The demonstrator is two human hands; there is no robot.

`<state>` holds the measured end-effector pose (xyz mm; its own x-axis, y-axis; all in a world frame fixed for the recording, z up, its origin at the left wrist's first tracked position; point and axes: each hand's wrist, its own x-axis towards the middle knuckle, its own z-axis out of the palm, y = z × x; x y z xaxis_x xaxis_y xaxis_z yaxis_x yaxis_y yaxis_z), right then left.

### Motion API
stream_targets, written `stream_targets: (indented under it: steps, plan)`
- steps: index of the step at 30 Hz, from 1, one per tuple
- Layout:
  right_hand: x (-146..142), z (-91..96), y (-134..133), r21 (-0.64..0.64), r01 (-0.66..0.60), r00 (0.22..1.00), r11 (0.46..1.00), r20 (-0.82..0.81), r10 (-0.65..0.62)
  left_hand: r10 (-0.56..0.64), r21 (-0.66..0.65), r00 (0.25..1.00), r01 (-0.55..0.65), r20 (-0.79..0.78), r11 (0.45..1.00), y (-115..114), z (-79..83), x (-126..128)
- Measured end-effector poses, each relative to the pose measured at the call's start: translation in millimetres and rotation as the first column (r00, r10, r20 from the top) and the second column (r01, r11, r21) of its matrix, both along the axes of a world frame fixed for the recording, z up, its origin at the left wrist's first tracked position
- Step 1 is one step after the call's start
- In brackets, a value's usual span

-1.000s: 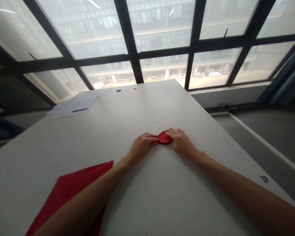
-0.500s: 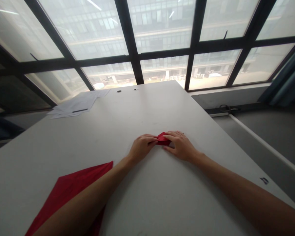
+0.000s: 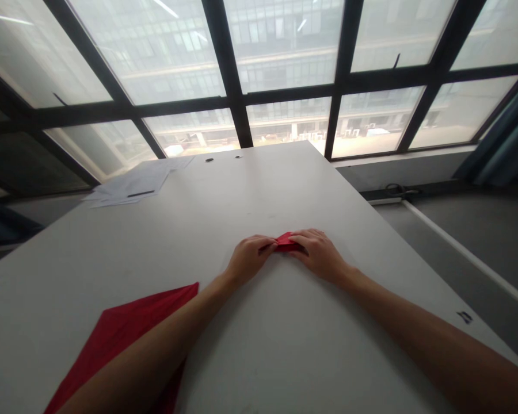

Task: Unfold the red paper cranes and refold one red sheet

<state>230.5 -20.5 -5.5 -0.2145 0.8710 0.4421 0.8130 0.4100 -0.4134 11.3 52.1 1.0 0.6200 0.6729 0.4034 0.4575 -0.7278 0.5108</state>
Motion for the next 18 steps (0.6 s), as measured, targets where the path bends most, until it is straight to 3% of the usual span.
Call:
stream_targets:
  steps: [9, 14, 18]
  plan:
    - [-1.5, 0.7, 1.4, 0.055, 0.052, 0.999, 0.997, -0.015, -0.051, -0.030, 0.013, 0.999, 0.030, 0.029, 0.999, -0.4, 0.2, -0.2]
    - [-3.2, 10.1, -4.1, 0.286, 0.153, 0.979, 0.946, -0.172, -0.106, 0.114, -0.018, 0.981, -0.112, 0.158, 0.993, -1.2, 2.4, 1.3]
    - [-6.2, 14.2, -10.8, 0.308, 0.091, 0.988, 0.947, -0.145, -0.048, 0.197, -0.112, 0.931, -0.170, 0.307, 0.979, -1.7, 7.2, 2.1]
